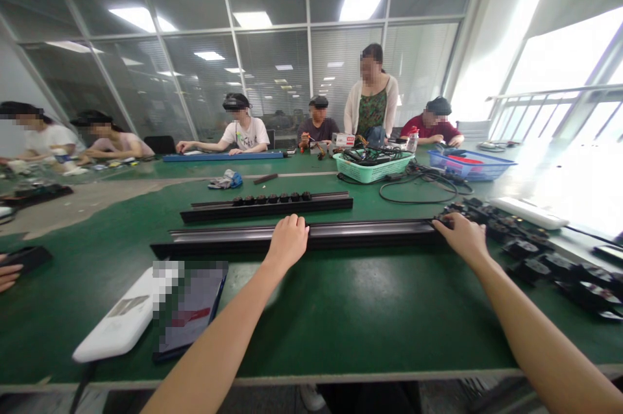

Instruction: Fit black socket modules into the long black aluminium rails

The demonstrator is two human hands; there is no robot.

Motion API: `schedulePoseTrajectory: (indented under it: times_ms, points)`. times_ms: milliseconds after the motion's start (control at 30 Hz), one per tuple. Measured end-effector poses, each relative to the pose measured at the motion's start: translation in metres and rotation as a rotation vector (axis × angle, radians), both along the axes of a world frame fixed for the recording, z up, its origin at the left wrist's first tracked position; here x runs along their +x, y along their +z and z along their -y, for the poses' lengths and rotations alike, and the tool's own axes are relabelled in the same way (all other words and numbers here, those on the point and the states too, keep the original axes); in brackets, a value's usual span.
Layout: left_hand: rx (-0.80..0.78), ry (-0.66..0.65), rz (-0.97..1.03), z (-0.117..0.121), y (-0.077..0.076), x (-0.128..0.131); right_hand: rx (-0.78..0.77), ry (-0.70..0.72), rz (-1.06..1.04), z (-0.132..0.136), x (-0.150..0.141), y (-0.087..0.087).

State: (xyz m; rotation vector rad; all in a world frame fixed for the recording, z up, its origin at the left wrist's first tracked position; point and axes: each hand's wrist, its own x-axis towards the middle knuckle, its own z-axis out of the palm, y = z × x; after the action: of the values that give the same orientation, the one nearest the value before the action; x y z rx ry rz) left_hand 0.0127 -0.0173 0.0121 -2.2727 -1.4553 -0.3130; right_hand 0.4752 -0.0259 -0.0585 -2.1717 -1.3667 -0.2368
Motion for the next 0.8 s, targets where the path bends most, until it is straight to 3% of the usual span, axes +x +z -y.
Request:
schedulePoseTrajectory:
  times_ms: [800]
  points:
    - [0.008, -0.011, 0.022, -0.0008, -0.0011, 0.0003, -0.008, -0.022, 0.038, 0.0074, -0.0068, 0.0074]
